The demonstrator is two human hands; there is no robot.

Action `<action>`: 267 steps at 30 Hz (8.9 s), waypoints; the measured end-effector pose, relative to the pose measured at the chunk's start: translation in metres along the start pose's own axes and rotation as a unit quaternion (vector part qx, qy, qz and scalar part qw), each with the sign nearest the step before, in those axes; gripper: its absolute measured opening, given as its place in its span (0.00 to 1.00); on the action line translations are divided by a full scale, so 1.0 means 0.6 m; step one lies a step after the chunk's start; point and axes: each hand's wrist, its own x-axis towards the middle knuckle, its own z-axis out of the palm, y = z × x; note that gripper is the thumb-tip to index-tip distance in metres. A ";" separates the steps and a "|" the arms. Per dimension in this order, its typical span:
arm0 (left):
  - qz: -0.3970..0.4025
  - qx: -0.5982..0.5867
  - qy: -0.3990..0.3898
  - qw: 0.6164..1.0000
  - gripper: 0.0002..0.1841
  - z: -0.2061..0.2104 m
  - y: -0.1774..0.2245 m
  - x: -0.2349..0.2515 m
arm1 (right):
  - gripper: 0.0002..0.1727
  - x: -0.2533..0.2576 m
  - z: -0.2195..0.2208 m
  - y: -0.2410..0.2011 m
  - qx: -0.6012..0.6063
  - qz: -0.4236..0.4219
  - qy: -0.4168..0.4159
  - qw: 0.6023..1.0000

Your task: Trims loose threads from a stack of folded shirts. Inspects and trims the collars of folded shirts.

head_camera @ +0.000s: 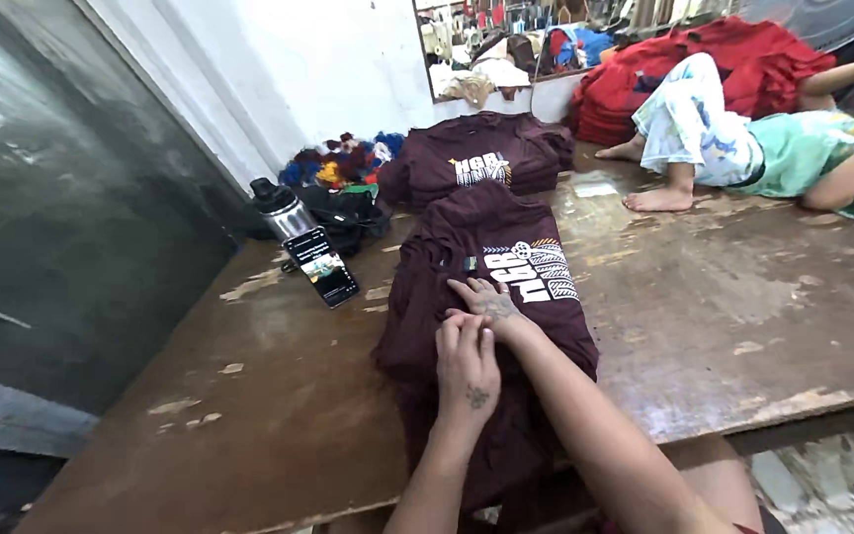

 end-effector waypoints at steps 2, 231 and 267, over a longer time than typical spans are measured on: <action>0.052 0.022 -0.043 0.997 0.14 0.015 0.022 -0.033 | 0.35 -0.006 -0.004 0.001 0.029 0.005 -0.001 1.000; 0.127 0.040 -0.352 0.927 0.20 -0.055 -0.033 -0.094 | 0.14 -0.306 0.086 0.155 0.183 -0.245 0.150 0.940; -0.119 -0.319 -0.178 0.923 0.12 0.000 -0.070 -0.072 | 0.10 -0.328 0.079 0.114 0.030 -0.156 0.234 0.959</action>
